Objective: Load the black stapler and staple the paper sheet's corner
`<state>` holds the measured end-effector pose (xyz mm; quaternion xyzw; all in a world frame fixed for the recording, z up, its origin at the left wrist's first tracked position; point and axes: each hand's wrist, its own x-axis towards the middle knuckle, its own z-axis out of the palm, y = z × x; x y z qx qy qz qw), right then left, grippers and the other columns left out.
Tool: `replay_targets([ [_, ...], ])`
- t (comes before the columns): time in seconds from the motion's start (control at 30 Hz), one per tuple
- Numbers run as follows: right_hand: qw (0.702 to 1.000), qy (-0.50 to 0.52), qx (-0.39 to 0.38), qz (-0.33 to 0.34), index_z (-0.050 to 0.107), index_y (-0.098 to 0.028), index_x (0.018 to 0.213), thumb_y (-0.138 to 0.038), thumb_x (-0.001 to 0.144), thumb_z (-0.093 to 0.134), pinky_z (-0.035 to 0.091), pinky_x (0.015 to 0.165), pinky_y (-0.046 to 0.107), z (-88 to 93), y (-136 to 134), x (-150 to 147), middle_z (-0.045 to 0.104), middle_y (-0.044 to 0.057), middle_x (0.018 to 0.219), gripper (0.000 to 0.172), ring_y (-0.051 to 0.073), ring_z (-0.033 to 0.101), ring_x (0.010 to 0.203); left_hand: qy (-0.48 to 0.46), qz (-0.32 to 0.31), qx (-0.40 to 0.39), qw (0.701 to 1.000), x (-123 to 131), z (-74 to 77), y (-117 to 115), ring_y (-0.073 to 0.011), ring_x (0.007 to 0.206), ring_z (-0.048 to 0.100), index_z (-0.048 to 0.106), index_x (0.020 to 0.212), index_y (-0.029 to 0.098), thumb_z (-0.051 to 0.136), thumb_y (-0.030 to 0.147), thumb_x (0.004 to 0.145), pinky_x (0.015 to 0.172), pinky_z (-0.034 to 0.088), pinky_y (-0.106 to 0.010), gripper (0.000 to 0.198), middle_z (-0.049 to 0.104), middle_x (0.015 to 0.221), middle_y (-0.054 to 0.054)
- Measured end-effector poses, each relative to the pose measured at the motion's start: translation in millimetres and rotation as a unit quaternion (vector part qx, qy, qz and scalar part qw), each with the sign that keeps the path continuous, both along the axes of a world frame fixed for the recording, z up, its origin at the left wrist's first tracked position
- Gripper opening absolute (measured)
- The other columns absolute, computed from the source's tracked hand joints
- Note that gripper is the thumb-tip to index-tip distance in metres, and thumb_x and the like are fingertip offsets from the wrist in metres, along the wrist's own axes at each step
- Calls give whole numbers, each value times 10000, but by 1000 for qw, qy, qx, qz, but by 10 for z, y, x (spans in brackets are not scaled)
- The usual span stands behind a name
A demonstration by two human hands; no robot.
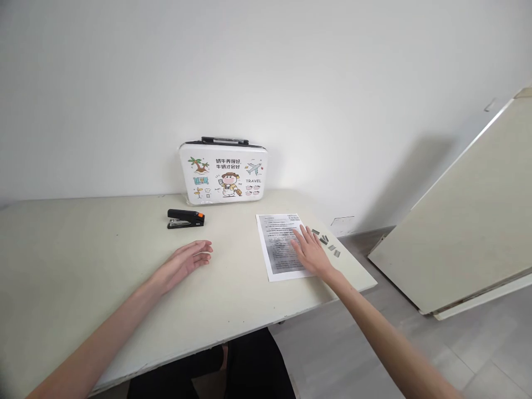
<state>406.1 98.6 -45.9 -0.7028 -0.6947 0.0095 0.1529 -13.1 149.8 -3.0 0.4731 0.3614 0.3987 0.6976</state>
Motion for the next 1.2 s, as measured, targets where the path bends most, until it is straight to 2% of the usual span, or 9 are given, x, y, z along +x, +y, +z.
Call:
replay_targets([
  [0.13, 997, -28, -45, 53, 336, -208, 1656, -609, 1089, 146, 145, 1318, 520, -57, 227, 85, 194, 86, 1755, 720, 261, 106, 1635, 10, -2, 5, 1000, 1, 26, -16, -210, 928, 665, 765, 1049, 172, 819, 465, 861, 911, 537, -357, 353, 711, 1098, -110],
  [0.3, 996, -16, -63, 64, 247, -220, 1681, -672, 1073, 180, 97, 1323, 520, -99, 90, -193, 132, 66, 1762, 761, 251, 70, 1637, 109, 35, 95, 989, 56, 52, -66, -248, 988, 666, 756, 1023, 198, 806, 492, 846, 924, 534, -363, 347, 718, 1115, -109],
  [0.43, 993, 7, -51, 104, 195, -229, 1690, -692, 1063, 198, 82, 1324, 541, -50, -227, -737, 88, 45, 1761, 779, 257, 20, 1636, 221, 98, 244, 939, 115, 23, -112, -295, 1179, 618, 761, 982, 253, 818, 405, 822, 1083, 457, -375, 228, 711, 1196, -80],
  [0.6, 991, 57, -15, 118, 265, -176, 1679, -680, 1057, 247, 84, 1321, 587, -4, -573, -1672, 91, 76, 1751, 802, 328, 26, 1630, 311, 61, 362, 877, 83, -122, -76, -340, 1448, 448, 747, 1111, 267, 757, 477, 873, 1270, 233, -481, 317, 629, 1437, -101],
  [0.77, 980, 127, -19, 153, 257, -102, 1674, -650, 1064, 226, 43, 1305, 653, 96, -671, -2529, 52, 133, 1746, 820, 390, -15, 1619, 415, 31, 388, 822, -127, -242, 40, -366, 1564, 307, 688, 1314, 232, 658, 590, 916, 1289, 154, -521, 536, 518, 1590, -131],
  [0.87, 974, 148, -25, 167, 227, -88, 1678, -635, 1070, 228, 50, 1292, 689, 170, -695, -2783, 31, 143, 1746, 817, 408, -30, 1616, 483, 23, 382, 787, -324, -248, 60, -360, 1586, 266, 631, 1423, 213, 565, 627, 945, 1295, 136, -522, 635, 447, 1643, -131],
  [0.93, 968, 147, -26, 203, 256, -121, 1676, -615, 1079, 251, 89, 1298, 673, 206, -727, -2766, 48, 134, 1750, 775, 395, 14, 1622, 519, 13, 387, 762, -464, -240, 42, -339, 1588, 267, 590, 1480, 221, 491, 626, 974, 1300, 124, -516, 656, 414, 1663, -113],
  [1.03, 964, 124, -1, 234, 319, -166, 1660, -577, 1085, 316, 170, 1308, 606, 197, -800, -2426, 75, 138, 1758, 707, 365, 52, 1628, 548, 3, 398, 736, -644, -234, 5, -319, 1590, 268, 544, 1536, 245, 427, 626, 997, 1306, 117, -517, 670, 397, 1673, -81],
  [1.2, 991, 46, 92, 82, 304, -193, 1656, -497, 1082, 375, 170, 1293, 635, -31, -923, -1234, 24, 124, 1777, 653, 365, -49, 1629, 559, -1, 415, 718, -806, -268, 40, -324, 1584, 285, 513, 1568, 264, 417, 619, 1004, 1305, 141, -535, 673, 392, 1674, -51],
])
